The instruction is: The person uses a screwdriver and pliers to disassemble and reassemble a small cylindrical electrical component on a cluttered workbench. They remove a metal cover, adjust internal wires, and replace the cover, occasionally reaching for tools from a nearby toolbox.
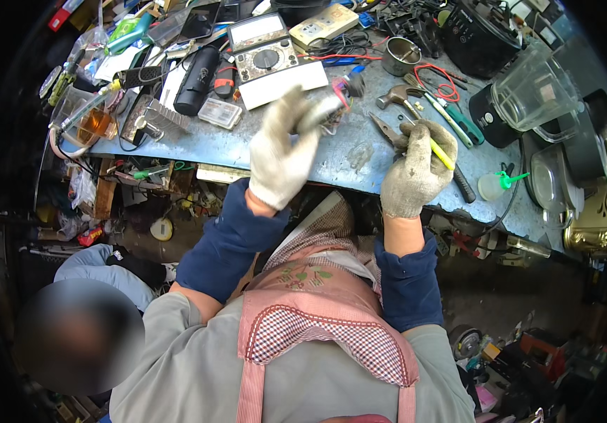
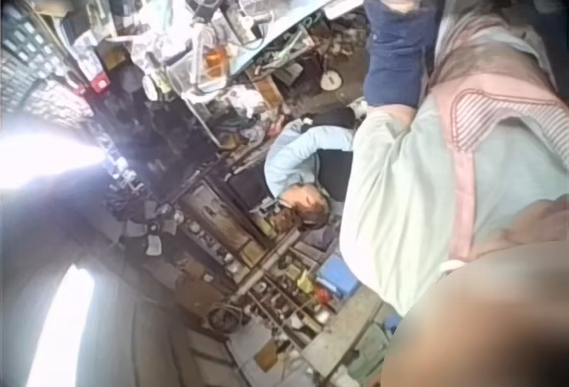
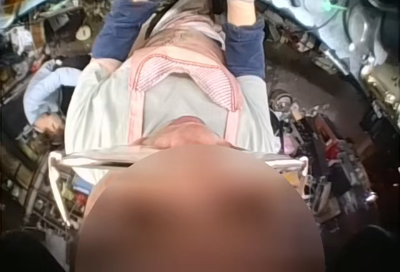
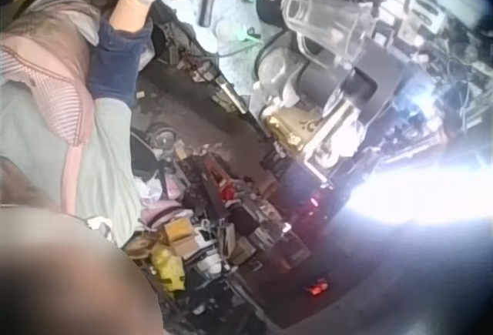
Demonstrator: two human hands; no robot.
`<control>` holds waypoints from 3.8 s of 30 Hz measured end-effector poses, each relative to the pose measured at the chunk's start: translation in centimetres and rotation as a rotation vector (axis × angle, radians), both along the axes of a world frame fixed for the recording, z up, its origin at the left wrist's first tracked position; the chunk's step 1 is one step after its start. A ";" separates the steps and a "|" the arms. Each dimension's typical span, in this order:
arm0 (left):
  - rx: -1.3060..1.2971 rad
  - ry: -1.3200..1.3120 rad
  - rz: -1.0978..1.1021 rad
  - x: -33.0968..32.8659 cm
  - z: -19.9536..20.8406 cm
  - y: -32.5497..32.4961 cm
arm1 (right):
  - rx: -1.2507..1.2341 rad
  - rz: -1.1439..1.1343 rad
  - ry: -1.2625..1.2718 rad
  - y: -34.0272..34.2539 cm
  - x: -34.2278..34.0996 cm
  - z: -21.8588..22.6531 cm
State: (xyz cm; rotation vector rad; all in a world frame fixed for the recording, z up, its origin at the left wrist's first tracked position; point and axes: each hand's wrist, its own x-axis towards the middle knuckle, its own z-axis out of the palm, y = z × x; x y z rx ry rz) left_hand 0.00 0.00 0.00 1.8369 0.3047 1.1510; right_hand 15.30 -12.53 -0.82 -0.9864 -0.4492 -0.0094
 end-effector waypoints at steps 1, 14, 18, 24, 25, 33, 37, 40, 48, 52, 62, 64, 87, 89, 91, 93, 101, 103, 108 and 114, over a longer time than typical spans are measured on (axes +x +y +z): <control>0.401 0.131 0.094 -0.7 0.1 -0.2 | 0.011 -0.029 0.027 0.3 0.1 0.0; 0.388 0.557 -0.022 -2.0 1.2 0.8 | -0.138 0.069 0.013 0.1 0.1 0.1; 0.401 0.519 0.003 -1.6 0.9 0.5 | -0.133 0.092 -0.013 0.0 0.1 0.3; 0.493 0.412 0.068 -2.0 -0.2 0.1 | -0.190 0.104 0.002 -0.2 0.1 0.5; 0.484 0.415 0.071 -2.0 -0.2 0.1 | -0.193 0.098 0.002 -0.1 0.0 0.5; 0.553 0.568 0.070 -1.7 1.4 -0.3 | -0.064 0.292 -0.152 -1.1 -0.9 0.3; 0.561 0.554 0.082 -1.3 1.3 -0.4 | -0.217 0.405 -0.315 -1.5 -0.9 0.1; 0.543 0.539 0.100 -1.2 1.4 -0.6 | -0.314 0.347 -0.444 -1.5 -0.9 0.4; 0.550 0.474 0.143 -0.9 0.8 -0.4 | -0.446 0.217 -0.738 -1.2 -1.0 1.2; 0.534 0.480 0.146 -0.8 1.0 -0.4 | -0.428 0.159 -0.863 -1.1 -1.2 1.5; 0.521 0.503 0.123 -0.8 1.0 -0.1 | -0.470 0.360 -0.643 -1.8 -0.7 1.4; 0.554 0.494 0.156 -0.8 0.7 -0.1 | -0.450 0.464 -0.447 -2.1 -0.6 1.0; 0.646 0.436 0.223 -0.7 -0.7 -0.5 | -0.470 0.339 -0.524 -1.8 -1.9 0.6; 0.622 0.475 0.204 -0.8 -0.2 -0.7 | -0.506 0.367 -0.492 -1.9 -1.9 0.5; 0.637 0.457 0.221 -0.8 -0.5 -0.7 | -0.451 0.451 -0.317 -1.9 -1.9 0.6; 0.640 0.450 0.227 -0.9 -0.6 -0.7 | -0.393 0.550 -0.162 -2.0 -1.5 0.7; 0.603 0.457 0.185 -0.9 -0.3 -0.6 | -0.287 0.400 -0.183 -2.1 -2.4 0.1; 0.603 0.462 0.193 -1.0 -0.5 -0.7 | -0.483 0.305 -0.450 -2.1 -2.1 0.1; 0.613 0.458 0.202 -1.0 -0.5 -0.6 | -0.307 0.285 -0.290 -2.3 -2.9 -0.1; 0.606 0.477 0.200 -0.9 -0.2 -0.7 | -0.447 0.320 -0.467 -1.7 -2.8 0.5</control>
